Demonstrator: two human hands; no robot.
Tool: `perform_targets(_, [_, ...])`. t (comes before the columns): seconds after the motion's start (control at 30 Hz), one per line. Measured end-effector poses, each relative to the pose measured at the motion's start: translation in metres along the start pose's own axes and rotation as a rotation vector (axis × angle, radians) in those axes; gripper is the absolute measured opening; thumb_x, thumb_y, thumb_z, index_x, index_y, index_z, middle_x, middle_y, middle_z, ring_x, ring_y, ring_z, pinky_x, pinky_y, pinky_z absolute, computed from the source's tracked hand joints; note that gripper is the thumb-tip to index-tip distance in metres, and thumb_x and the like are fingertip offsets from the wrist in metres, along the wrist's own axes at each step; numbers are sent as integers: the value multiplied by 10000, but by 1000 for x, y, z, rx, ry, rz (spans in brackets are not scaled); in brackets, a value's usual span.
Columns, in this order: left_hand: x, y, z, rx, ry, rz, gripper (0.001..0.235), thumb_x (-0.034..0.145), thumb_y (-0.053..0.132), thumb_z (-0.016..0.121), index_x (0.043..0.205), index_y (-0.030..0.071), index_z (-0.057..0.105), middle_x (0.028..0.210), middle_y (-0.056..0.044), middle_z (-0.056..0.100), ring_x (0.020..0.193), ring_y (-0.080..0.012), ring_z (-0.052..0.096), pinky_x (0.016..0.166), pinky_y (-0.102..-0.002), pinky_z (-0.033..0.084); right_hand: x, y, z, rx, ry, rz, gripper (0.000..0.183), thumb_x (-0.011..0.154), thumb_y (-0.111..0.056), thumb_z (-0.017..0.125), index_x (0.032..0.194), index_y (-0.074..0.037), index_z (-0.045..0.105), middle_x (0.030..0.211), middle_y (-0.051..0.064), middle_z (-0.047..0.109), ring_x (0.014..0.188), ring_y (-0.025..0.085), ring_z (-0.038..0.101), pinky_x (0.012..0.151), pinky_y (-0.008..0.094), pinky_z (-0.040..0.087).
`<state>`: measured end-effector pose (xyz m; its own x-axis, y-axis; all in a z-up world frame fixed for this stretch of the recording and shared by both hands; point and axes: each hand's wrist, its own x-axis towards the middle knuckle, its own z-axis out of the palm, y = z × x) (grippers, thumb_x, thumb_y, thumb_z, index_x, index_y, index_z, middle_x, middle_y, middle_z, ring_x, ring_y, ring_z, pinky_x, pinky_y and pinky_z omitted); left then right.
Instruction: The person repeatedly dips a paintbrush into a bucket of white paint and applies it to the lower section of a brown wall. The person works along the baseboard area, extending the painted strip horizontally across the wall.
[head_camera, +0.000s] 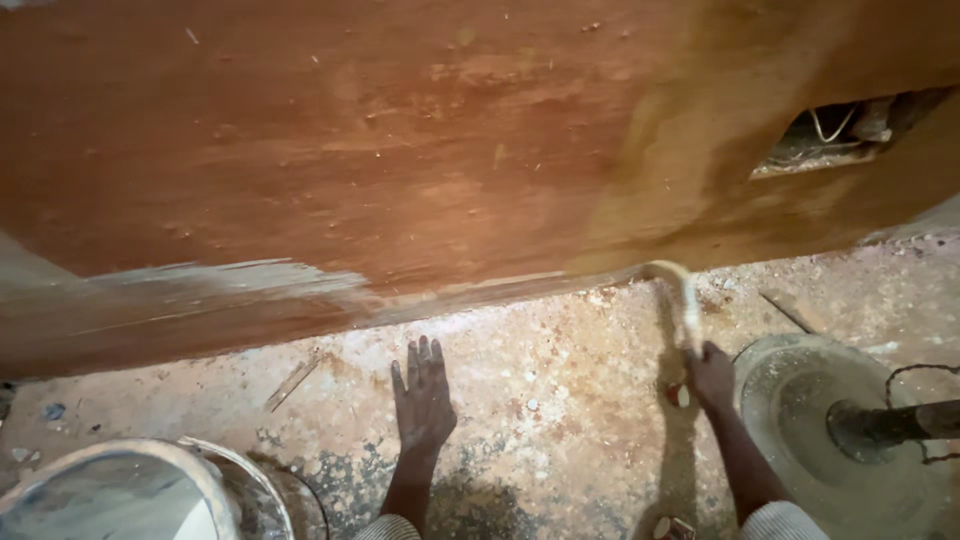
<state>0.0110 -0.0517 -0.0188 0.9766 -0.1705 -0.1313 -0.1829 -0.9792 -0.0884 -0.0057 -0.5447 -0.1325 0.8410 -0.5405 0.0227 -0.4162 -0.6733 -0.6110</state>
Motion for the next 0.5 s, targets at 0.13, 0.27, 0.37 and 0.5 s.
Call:
perform_targets(0.13, [3,5,9,25,11,31,886,832,153,546,1603,11,131,1694,-189,116,1570,-326,88,1241,-562,86,-3,6,-3,151,87,173,466,1007,-414,636,856,26,668,708,239,667,625,348,651,632,491,475])
perform_targets(0.27, [6,9,11,19,-31,2,900,824,124,533,1607,17,102,1696,-193,96,1572,-325,67,1242,-544,69,-11,-8,30,131,208,139,511,1024,-425,659,826,46,639,728,246,655,642,347,623,625,490,457])
perform_targets(0.37, [6,10,6,-5,-95,-4,912,823,119,535,1611,26,85,1704,-183,76,1575,-318,56,1249,-535,57,-23,-29,69,352,113,324,452,994,-382,628,878,55,621,782,245,682,667,352,654,635,502,505])
perform_targets(0.5, [3,8,1,-22,-60,0,901,832,128,535,1609,18,92,1700,-185,83,1575,-319,74,1252,-538,74,-49,-71,114,114,91,18,362,964,-326,681,933,33,649,800,247,691,703,351,654,655,497,505])
